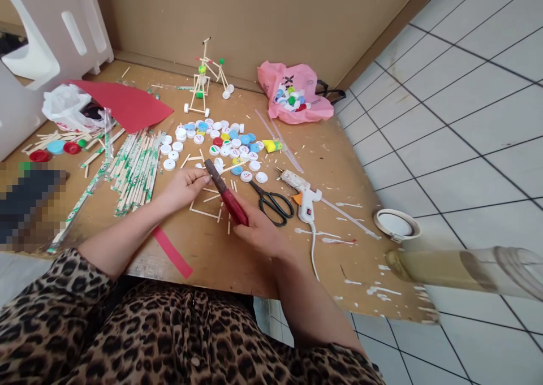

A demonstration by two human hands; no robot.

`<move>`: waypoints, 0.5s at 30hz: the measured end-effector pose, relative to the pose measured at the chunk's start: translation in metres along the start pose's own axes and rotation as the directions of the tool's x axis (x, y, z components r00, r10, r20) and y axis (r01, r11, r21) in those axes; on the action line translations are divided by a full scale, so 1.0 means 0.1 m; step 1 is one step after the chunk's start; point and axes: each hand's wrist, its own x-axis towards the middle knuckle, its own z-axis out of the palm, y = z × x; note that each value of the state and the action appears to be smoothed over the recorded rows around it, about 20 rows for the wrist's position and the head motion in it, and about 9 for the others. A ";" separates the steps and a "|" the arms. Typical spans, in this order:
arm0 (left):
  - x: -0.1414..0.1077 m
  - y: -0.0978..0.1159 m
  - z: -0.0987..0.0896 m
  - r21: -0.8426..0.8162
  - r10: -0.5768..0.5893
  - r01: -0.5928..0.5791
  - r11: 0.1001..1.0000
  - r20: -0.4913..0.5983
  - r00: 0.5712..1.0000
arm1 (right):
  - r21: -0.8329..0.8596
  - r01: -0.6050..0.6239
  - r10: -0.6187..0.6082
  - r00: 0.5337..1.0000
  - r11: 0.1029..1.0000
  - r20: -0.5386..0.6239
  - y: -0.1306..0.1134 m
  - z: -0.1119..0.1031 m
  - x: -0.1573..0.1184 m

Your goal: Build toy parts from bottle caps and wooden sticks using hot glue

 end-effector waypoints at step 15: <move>-0.06 -0.08 0.03 0.254 0.200 -0.173 0.952 -0.085 0.976 | 0.034 -0.004 0.005 0.999 0.999 -0.032 0.00 0.05 0.01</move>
